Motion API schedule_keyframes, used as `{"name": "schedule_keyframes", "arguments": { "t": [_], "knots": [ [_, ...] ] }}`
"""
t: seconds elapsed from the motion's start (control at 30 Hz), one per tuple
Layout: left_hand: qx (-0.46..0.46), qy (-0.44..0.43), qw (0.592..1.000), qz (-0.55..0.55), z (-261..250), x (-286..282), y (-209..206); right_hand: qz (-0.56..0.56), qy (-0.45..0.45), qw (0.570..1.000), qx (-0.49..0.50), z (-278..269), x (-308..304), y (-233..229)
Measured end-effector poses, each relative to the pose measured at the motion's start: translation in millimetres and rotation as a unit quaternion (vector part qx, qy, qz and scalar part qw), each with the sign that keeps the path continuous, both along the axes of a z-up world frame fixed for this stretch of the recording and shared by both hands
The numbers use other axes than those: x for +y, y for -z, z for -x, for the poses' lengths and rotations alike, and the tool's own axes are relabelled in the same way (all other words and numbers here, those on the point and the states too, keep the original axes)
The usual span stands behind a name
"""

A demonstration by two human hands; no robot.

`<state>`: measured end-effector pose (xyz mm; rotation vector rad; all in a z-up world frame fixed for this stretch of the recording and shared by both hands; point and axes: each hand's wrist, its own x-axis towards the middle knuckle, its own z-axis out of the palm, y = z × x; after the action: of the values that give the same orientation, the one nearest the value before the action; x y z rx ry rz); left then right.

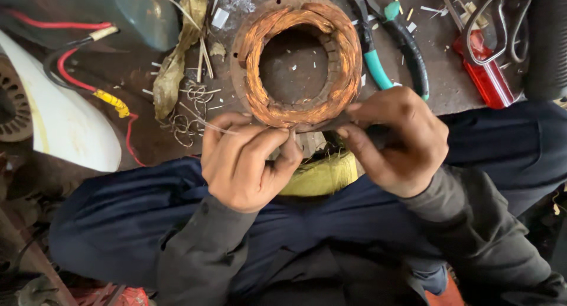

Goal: The person removes insulation from a motor stator using pliers, then uses a lit match to burn off remaining insulation from the copper windings. They continue to clean and adjust the windings by hand.

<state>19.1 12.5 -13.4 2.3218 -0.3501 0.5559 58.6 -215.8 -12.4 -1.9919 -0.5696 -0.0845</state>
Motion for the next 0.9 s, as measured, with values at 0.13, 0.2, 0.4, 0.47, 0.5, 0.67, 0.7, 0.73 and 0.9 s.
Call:
{"name": "schedule_keyframes", "arguments": {
  "t": [0.13,0.2,0.4,0.47,0.5,0.67,0.7,0.73,0.9],
  "knots": [
    [0.003,0.016,1.0,-0.013,-1.0,0.0,0.1,0.079,-0.024,0.987,-0.134,-1.7,9.3,-1.8],
    [0.015,0.049,0.998,-0.027,-0.6,4.2,-2.4,0.129,-0.034,0.971,-0.2,-6.3,17.0,-5.7],
    [0.019,0.051,0.999,0.003,2.8,4.7,-4.1,0.184,-0.025,0.945,-0.27,-12.2,35.2,-23.1],
    [0.022,0.041,0.998,0.032,5.7,4.1,-3.5,0.178,-0.036,0.943,-0.278,-11.4,36.4,-23.0],
    [0.023,0.037,0.998,0.046,6.9,4.6,-3.0,0.176,-0.041,0.942,-0.283,-10.3,36.6,-22.3],
    [0.041,0.016,0.994,0.097,11.6,8.6,-0.7,0.142,-0.016,0.975,-0.171,-2.3,38.0,-18.2],
    [0.039,0.015,0.994,0.105,11.8,8.6,-0.3,0.139,-0.016,0.976,-0.167,-2.6,37.3,-17.6],
    [0.038,0.006,0.994,0.103,11.7,8.1,0.1,0.134,-0.024,0.976,-0.17,-3.1,37.1,-16.1],
    [0.04,-0.023,0.995,0.087,13.3,5.8,0.0,0.121,-0.059,0.974,-0.184,-3.2,33.3,-6.4]
  ]
}}
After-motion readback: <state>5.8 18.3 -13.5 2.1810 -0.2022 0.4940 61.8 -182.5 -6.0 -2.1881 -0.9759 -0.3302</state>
